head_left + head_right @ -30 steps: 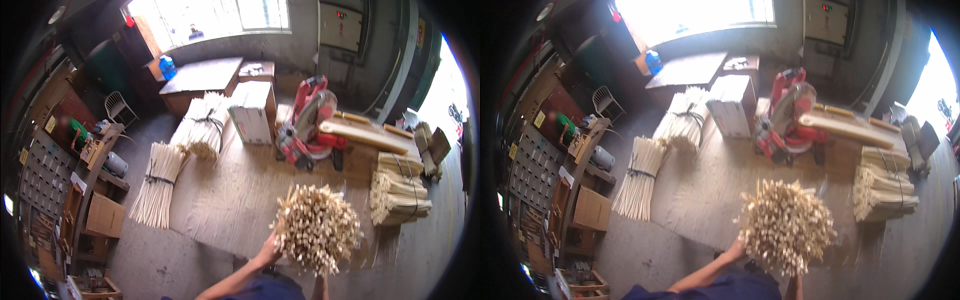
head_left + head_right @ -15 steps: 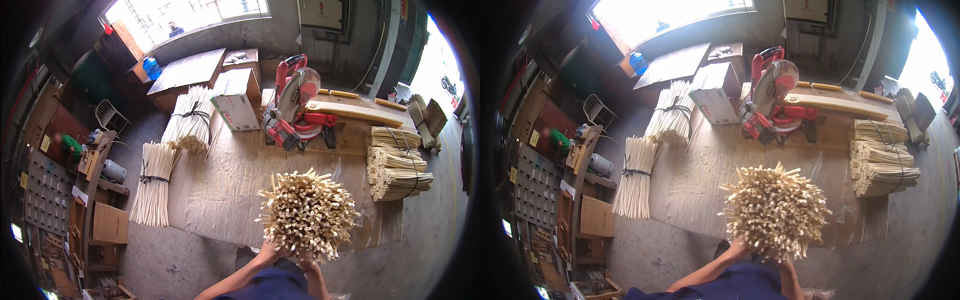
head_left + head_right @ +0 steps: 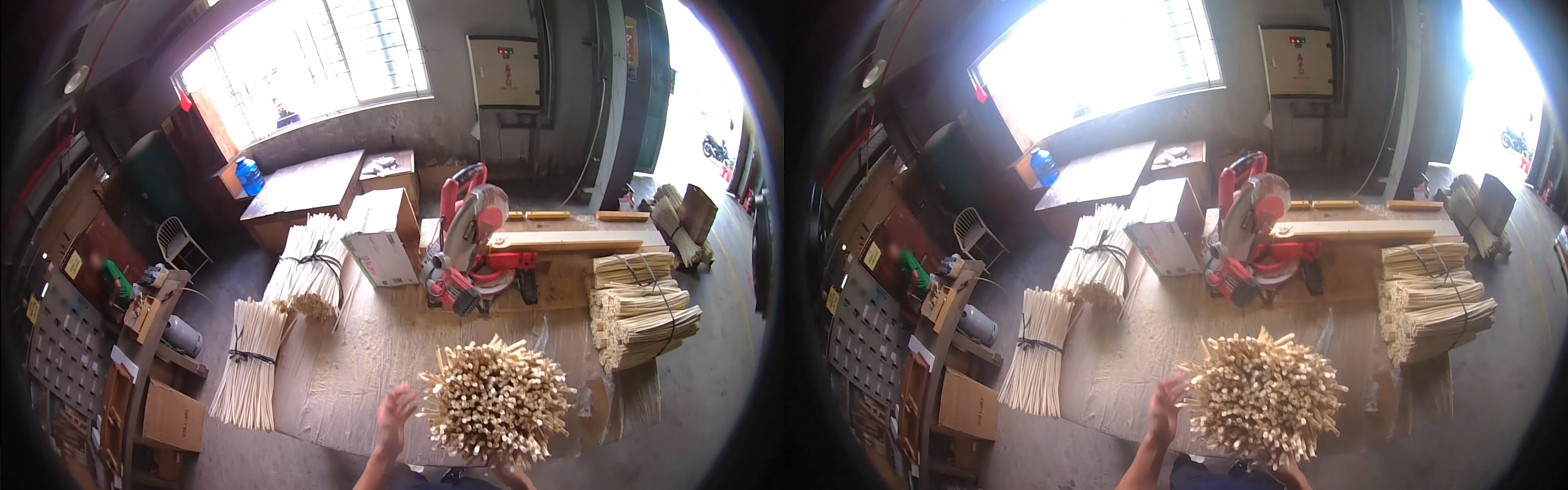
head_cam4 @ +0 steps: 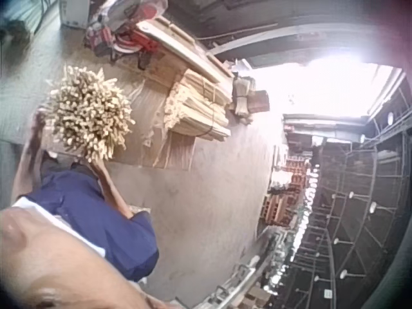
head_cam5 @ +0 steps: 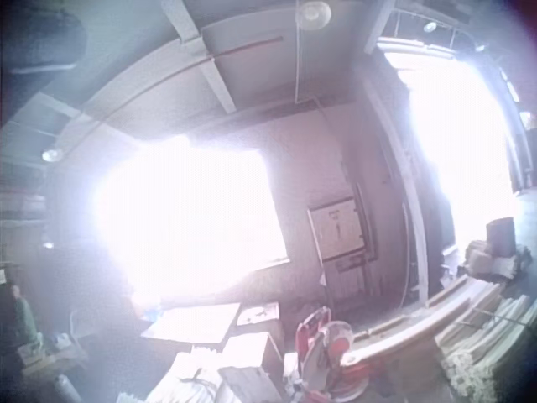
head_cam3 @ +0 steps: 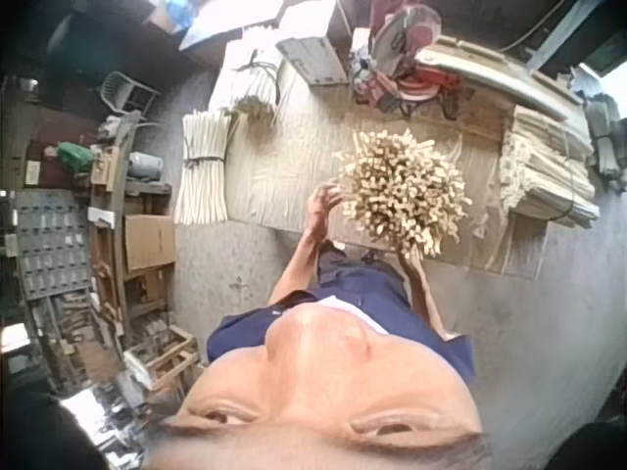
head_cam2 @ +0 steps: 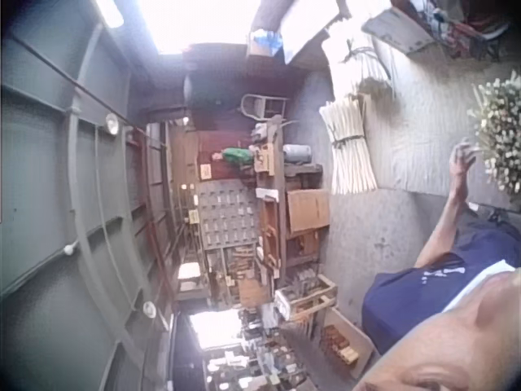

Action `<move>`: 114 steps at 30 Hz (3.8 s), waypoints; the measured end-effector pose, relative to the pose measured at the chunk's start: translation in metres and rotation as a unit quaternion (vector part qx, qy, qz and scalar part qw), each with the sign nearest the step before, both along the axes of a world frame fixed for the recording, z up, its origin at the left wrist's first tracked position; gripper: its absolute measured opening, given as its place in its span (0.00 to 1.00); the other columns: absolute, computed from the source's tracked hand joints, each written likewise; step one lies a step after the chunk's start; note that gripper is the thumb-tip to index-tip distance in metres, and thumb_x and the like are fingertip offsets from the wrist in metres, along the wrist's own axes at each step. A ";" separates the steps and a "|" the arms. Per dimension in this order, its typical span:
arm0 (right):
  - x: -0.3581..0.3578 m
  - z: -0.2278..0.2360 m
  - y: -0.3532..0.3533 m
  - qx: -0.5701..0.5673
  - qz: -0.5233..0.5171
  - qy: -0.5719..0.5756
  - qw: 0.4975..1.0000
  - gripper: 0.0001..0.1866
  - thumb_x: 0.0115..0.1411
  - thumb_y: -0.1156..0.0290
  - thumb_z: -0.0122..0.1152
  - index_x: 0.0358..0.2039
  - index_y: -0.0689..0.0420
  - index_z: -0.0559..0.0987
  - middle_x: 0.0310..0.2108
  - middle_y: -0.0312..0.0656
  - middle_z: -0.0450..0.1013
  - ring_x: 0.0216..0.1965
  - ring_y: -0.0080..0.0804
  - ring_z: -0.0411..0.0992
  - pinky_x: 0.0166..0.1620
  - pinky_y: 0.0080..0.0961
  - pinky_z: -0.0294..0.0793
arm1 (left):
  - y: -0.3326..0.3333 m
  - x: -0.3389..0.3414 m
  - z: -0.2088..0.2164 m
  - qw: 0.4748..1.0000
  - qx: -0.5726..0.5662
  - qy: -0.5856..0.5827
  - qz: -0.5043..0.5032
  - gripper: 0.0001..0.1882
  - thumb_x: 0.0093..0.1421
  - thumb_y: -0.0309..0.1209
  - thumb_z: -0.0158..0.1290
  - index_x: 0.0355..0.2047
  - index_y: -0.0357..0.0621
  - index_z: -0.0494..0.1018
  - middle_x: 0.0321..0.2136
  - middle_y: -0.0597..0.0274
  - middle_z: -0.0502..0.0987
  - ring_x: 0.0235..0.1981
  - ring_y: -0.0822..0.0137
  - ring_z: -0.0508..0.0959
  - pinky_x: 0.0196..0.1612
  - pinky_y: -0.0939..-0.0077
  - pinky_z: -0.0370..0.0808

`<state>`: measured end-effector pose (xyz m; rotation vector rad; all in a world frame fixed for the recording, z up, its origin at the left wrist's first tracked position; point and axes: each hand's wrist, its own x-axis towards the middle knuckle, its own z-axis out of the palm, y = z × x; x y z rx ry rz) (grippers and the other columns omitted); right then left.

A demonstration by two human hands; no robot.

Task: The person gathers thin wooden sticks from a pile on a workbench, aligns them into bundles, and secures each bundle with a black zip tie. The person then places the finished bundles onto a stack on the bench.

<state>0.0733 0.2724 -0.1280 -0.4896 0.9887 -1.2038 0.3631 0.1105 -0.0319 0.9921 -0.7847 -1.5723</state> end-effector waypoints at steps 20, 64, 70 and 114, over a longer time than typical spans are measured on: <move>-0.027 -0.007 0.030 -0.008 0.032 0.133 0.991 0.25 0.78 0.60 0.59 0.71 0.54 0.70 0.60 0.45 0.74 0.61 0.44 0.72 0.61 0.44 0.74 | -0.094 -0.069 0.171 0.909 -0.351 -0.162 -0.157 0.45 0.79 0.68 0.32 0.83 0.50 0.57 0.82 0.51 0.58 0.82 0.49 0.60 0.83 0.40 0.50; -0.031 0.025 -0.055 -0.053 -0.121 0.510 0.850 0.18 0.77 0.65 0.50 0.35 0.60 0.84 0.30 0.42 0.74 0.36 0.37 0.74 0.44 0.36 0.74 | -0.064 -0.251 0.197 0.546 -0.563 -0.555 -0.277 0.46 0.73 0.77 0.34 0.79 0.68 0.67 0.85 0.45 0.46 0.86 0.43 0.44 0.84 0.36 0.29; -0.030 0.032 -0.039 -0.023 -0.056 0.460 0.886 0.16 0.73 0.62 0.54 0.38 0.62 0.83 0.31 0.43 0.77 0.34 0.35 0.74 0.42 0.33 0.74 | -0.072 -0.231 0.261 0.502 -0.629 -0.567 -0.178 0.47 0.73 0.75 0.37 0.83 0.67 0.58 0.85 0.45 0.44 0.86 0.40 0.40 0.83 0.32 0.33; -0.017 0.040 0.013 0.035 -0.130 0.218 0.967 0.17 0.78 0.62 0.60 0.59 0.58 0.76 0.53 0.47 0.77 0.50 0.44 0.78 0.51 0.42 0.81 | -0.071 -0.128 -0.021 0.977 0.067 0.091 -0.179 0.32 0.81 0.50 0.41 0.66 0.33 0.74 0.61 0.54 0.78 0.65 0.60 0.71 0.70 0.62 0.64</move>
